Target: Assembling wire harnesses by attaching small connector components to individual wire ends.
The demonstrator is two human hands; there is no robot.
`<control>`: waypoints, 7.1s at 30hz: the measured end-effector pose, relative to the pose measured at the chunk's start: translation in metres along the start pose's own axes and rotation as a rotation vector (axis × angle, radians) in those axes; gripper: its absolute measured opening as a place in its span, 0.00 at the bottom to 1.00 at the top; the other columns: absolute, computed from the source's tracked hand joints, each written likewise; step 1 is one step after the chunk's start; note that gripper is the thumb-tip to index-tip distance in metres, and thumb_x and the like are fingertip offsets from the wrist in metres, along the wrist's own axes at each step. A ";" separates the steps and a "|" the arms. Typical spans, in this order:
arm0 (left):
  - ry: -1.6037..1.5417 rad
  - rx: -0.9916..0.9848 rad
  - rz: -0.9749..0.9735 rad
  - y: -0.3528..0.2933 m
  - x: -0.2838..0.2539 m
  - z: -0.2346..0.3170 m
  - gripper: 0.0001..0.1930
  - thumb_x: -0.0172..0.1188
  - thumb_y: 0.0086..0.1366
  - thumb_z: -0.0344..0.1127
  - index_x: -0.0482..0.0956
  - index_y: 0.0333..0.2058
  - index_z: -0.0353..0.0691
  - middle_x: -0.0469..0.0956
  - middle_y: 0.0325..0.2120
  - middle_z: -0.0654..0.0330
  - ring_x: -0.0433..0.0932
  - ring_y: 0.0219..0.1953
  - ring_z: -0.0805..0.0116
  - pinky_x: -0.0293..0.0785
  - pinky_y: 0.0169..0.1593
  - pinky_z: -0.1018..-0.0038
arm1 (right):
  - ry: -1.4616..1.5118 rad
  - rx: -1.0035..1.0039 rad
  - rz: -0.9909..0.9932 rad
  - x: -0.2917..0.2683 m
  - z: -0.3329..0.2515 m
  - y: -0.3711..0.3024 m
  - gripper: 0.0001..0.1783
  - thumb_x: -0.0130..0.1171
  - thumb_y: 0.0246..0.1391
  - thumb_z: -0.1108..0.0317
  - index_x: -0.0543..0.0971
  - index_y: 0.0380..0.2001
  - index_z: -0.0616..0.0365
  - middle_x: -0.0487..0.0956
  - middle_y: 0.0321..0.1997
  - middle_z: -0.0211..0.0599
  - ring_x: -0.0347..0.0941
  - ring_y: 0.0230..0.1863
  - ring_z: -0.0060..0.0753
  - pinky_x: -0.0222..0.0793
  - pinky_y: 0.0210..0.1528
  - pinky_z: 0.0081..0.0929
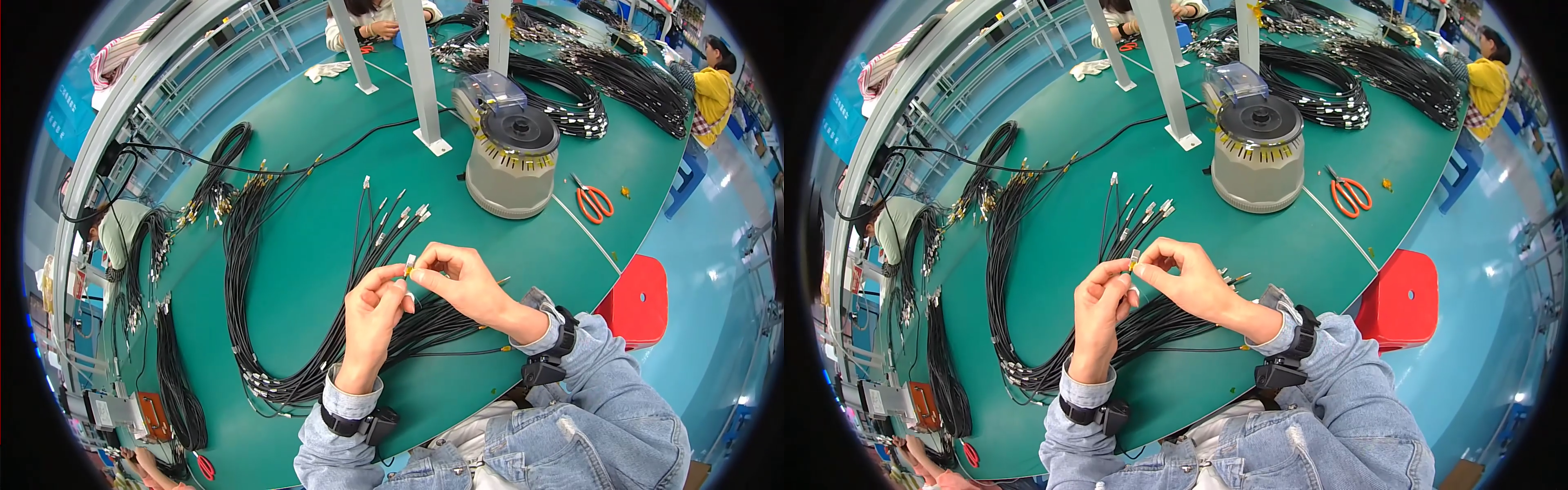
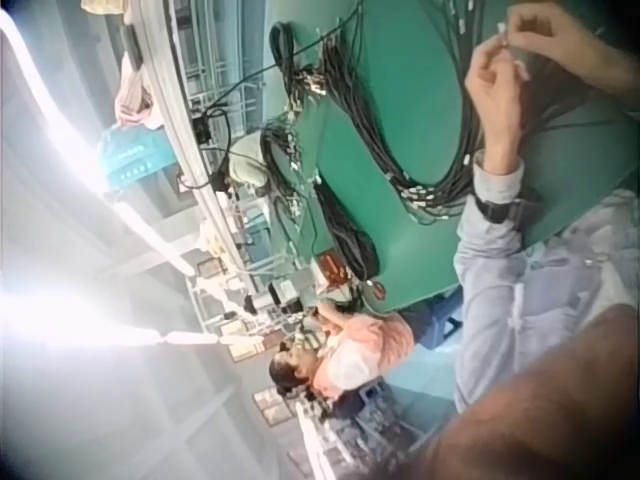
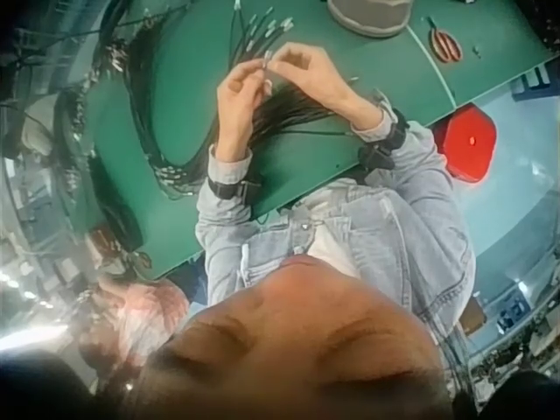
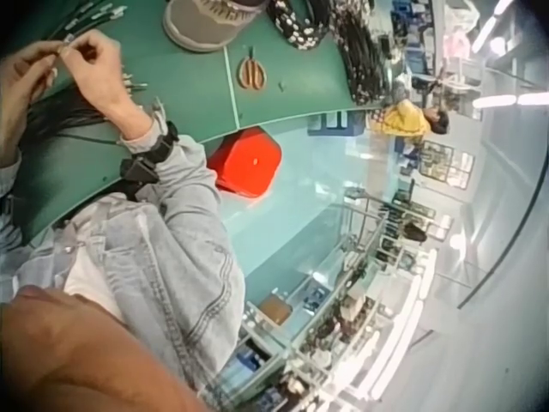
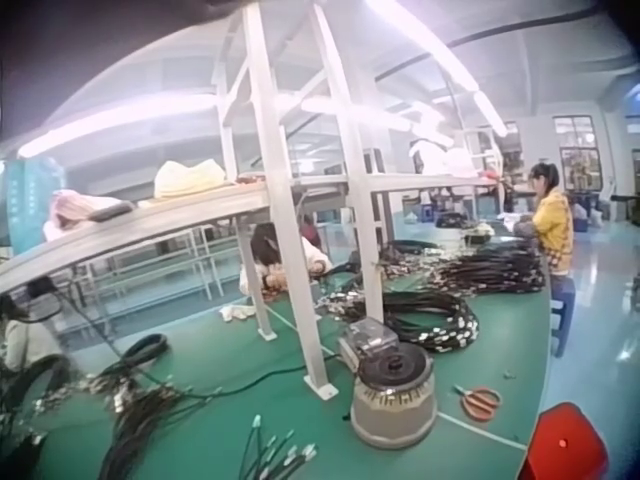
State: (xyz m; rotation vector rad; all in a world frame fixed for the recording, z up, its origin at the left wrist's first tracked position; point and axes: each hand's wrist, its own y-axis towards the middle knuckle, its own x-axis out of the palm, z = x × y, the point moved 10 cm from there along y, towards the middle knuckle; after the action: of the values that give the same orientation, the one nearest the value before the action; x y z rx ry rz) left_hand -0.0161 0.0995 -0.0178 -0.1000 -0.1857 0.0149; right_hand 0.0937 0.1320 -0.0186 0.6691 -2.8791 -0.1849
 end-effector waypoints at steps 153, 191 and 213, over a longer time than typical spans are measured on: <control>-0.195 -0.183 -0.492 -0.011 0.030 -0.015 0.16 0.45 0.68 0.41 0.72 0.28 0.35 0.71 0.14 0.63 0.58 0.09 0.83 0.53 0.13 0.86 | -0.004 -0.364 -0.080 0.012 -0.034 -0.011 0.08 0.57 0.52 0.69 0.71 0.26 0.62 0.70 0.28 0.33 0.66 0.32 0.26 0.63 0.36 0.23; 1.398 0.513 0.272 0.029 -0.039 -0.002 0.10 0.61 0.52 0.29 0.73 0.34 0.39 0.71 0.30 0.55 0.71 0.36 0.55 0.69 0.38 0.64 | -0.183 -0.103 0.608 -0.211 -0.063 -0.005 0.07 0.57 0.52 0.67 0.77 0.28 0.61 0.72 0.24 0.23 0.62 0.26 0.13 0.56 0.31 0.15; 0.948 0.430 0.223 0.033 -0.032 0.030 0.08 0.59 0.54 0.26 0.73 0.34 0.36 0.76 0.31 0.55 0.74 0.27 0.57 0.70 0.29 0.66 | 0.026 -0.129 0.114 -0.062 -0.047 0.004 0.08 0.52 0.54 0.71 0.73 0.24 0.63 0.71 0.28 0.28 0.64 0.33 0.17 0.59 0.39 0.18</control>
State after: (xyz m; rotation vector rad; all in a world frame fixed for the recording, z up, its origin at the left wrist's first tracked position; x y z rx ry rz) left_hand -0.0529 0.1343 0.0028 0.3044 0.7762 0.2242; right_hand 0.1563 0.1596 0.0191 0.4793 -2.8404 -0.3392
